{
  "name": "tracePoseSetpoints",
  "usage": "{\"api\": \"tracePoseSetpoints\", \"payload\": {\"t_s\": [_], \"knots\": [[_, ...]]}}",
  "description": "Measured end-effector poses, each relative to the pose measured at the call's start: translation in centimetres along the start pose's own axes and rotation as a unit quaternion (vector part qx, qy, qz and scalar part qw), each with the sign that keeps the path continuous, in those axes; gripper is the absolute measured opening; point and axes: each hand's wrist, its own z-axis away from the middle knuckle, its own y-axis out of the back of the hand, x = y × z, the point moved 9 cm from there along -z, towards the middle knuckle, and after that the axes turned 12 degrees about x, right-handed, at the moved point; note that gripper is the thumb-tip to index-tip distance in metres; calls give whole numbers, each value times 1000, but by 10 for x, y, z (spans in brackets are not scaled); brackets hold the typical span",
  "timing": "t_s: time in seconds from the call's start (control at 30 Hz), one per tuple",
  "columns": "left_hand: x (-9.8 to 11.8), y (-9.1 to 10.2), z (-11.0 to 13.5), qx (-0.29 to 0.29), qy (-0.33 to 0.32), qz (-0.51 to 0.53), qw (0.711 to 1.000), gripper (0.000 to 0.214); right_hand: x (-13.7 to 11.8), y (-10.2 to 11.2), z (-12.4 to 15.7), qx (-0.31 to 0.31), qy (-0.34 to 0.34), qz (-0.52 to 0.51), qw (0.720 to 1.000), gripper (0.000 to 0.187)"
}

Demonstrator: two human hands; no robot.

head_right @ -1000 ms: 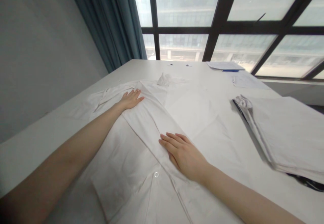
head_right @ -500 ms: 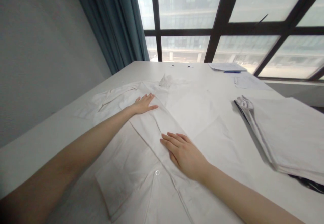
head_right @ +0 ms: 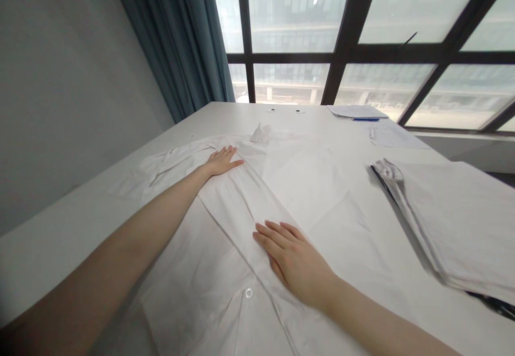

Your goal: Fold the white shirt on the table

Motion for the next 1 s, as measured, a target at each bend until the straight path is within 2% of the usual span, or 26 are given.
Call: {"api": "tracePoseSetpoints", "payload": {"t_s": [0.5, 0.63, 0.8, 0.93, 1.0], "knots": [[-9, 0, -17, 47, 12, 0, 999, 85, 0, 1, -1, -12, -2, 17, 1000, 52], [-9, 7, -16, 90, 18, -6, 996, 76, -1, 1, -1, -7, 0, 16, 1000, 53], [8, 30, -1, 167, -6, -23, 986, 54, -5, 2, -1, 3, 16, 36, 999, 54], [26, 41, 12, 170, -49, -28, 984, 41, -7, 4, 0, 14, 26, 38, 999, 55], [33, 44, 19, 162, -59, -27, 985, 38, -4, 6, 0, 34, 10, 41, 999, 58]]}}
